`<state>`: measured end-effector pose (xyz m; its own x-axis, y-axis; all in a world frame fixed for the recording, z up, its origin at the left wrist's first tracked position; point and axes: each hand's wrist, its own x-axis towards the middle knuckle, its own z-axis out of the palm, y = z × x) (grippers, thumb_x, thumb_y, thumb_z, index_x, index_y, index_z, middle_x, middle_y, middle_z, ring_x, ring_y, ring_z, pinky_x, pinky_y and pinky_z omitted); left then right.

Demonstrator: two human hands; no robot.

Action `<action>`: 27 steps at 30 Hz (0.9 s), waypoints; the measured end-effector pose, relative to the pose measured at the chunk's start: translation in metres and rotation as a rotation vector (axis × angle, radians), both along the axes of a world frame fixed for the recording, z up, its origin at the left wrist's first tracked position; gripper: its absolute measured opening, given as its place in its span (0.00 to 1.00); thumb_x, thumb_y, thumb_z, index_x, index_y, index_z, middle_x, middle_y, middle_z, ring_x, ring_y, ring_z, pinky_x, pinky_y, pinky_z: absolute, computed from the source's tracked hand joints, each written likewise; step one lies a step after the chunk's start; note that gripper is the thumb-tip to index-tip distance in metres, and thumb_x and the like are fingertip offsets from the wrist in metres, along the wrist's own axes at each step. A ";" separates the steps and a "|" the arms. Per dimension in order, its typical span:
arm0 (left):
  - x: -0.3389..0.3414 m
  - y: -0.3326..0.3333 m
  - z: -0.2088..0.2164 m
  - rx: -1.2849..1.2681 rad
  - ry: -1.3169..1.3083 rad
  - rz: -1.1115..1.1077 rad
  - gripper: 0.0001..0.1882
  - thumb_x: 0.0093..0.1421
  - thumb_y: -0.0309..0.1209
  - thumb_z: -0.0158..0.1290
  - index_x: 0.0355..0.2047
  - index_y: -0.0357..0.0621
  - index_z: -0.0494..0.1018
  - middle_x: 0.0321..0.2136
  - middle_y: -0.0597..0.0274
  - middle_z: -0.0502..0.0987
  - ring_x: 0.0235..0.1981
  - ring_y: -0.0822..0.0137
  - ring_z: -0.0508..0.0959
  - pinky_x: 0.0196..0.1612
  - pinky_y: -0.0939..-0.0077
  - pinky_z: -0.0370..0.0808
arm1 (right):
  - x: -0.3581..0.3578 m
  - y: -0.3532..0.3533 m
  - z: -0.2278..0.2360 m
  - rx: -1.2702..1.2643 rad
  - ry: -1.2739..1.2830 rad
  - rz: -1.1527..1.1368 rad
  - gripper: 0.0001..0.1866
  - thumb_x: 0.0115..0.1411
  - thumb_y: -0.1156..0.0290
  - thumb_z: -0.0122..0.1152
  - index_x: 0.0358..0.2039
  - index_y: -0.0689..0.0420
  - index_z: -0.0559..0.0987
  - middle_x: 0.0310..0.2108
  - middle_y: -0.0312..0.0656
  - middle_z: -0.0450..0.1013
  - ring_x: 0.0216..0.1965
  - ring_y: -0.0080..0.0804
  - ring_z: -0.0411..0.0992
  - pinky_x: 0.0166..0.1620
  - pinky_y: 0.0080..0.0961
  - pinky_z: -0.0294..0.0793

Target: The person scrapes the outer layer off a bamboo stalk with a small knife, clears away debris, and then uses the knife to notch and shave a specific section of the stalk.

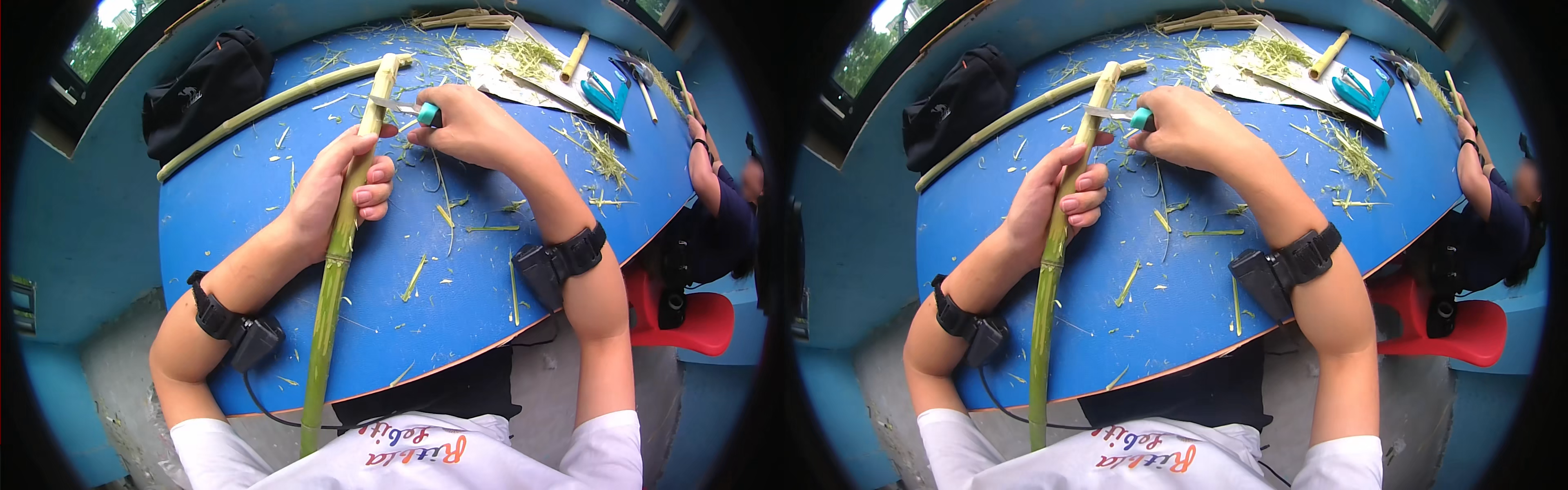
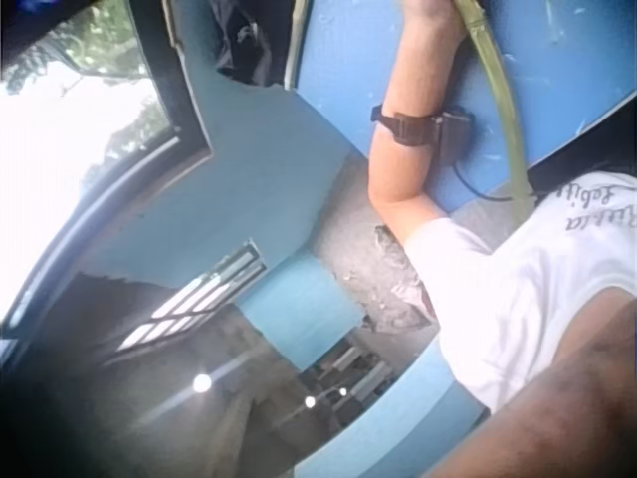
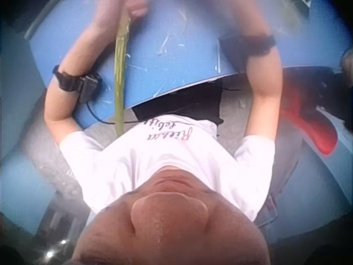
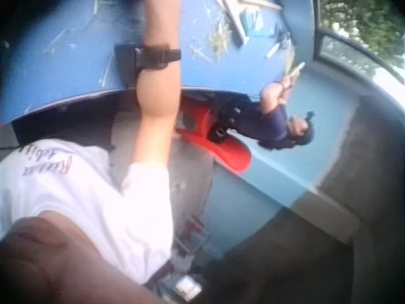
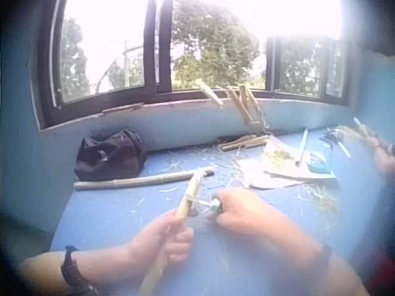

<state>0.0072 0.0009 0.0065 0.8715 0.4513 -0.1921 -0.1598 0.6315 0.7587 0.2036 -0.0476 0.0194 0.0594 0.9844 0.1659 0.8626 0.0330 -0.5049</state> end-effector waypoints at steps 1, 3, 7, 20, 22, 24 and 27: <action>0.000 0.001 0.001 0.006 0.001 0.000 0.17 0.67 0.37 0.37 0.51 0.41 0.59 0.19 0.72 0.57 0.13 0.84 0.57 0.14 0.89 0.60 | 0.000 0.001 -0.002 0.056 0.010 0.012 0.17 0.49 0.64 0.65 0.28 0.65 0.73 0.22 0.51 0.71 0.25 0.43 0.70 0.31 0.36 0.66; -0.002 0.003 0.000 0.008 -0.001 -0.034 0.15 0.67 0.38 0.37 0.48 0.42 0.61 0.18 0.73 0.57 0.11 0.84 0.56 0.12 0.89 0.59 | -0.002 0.000 -0.002 0.095 -0.001 -0.001 0.17 0.49 0.64 0.66 0.30 0.65 0.73 0.22 0.50 0.71 0.25 0.43 0.69 0.31 0.35 0.67; -0.007 0.009 -0.003 -0.109 -0.021 -0.026 0.12 0.66 0.37 0.38 0.43 0.43 0.63 0.17 0.73 0.56 0.10 0.83 0.56 0.11 0.88 0.58 | -0.005 -0.002 0.002 0.119 0.059 0.040 0.18 0.50 0.63 0.65 0.31 0.65 0.72 0.21 0.49 0.70 0.24 0.41 0.68 0.31 0.34 0.67; -0.011 0.007 0.004 -0.070 -0.004 0.030 0.03 0.60 0.28 0.46 0.33 0.45 0.63 0.15 0.75 0.56 0.09 0.85 0.55 0.10 0.89 0.57 | -0.014 0.005 -0.010 0.242 0.060 0.216 0.22 0.59 0.53 0.55 0.30 0.65 0.75 0.22 0.52 0.70 0.25 0.46 0.67 0.30 0.36 0.64; -0.012 0.007 0.006 -0.025 0.008 0.033 0.05 0.58 0.27 0.47 0.30 0.46 0.61 0.15 0.75 0.56 0.09 0.86 0.55 0.10 0.90 0.56 | -0.016 0.007 -0.011 0.252 0.092 0.252 0.23 0.59 0.53 0.54 0.29 0.66 0.74 0.22 0.53 0.68 0.25 0.46 0.66 0.29 0.37 0.63; -0.010 0.007 0.005 -0.003 0.017 0.019 0.05 0.58 0.27 0.47 0.29 0.45 0.62 0.15 0.75 0.56 0.09 0.86 0.55 0.10 0.90 0.56 | -0.015 0.003 -0.008 0.212 0.097 0.270 0.23 0.59 0.53 0.54 0.29 0.66 0.74 0.21 0.53 0.68 0.24 0.44 0.65 0.28 0.36 0.63; -0.007 0.004 0.007 0.028 0.031 0.009 0.05 0.57 0.27 0.47 0.27 0.45 0.62 0.14 0.76 0.56 0.09 0.86 0.56 0.10 0.90 0.57 | -0.016 0.001 -0.011 0.298 0.098 0.294 0.23 0.59 0.54 0.54 0.26 0.66 0.73 0.17 0.50 0.64 0.20 0.37 0.61 0.25 0.32 0.60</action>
<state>0.0000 0.0046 0.0134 0.8609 0.4651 -0.2060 -0.1417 0.6082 0.7810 0.1880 -0.0468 0.0089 -0.1874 0.8716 0.4529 0.7430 0.4274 -0.5150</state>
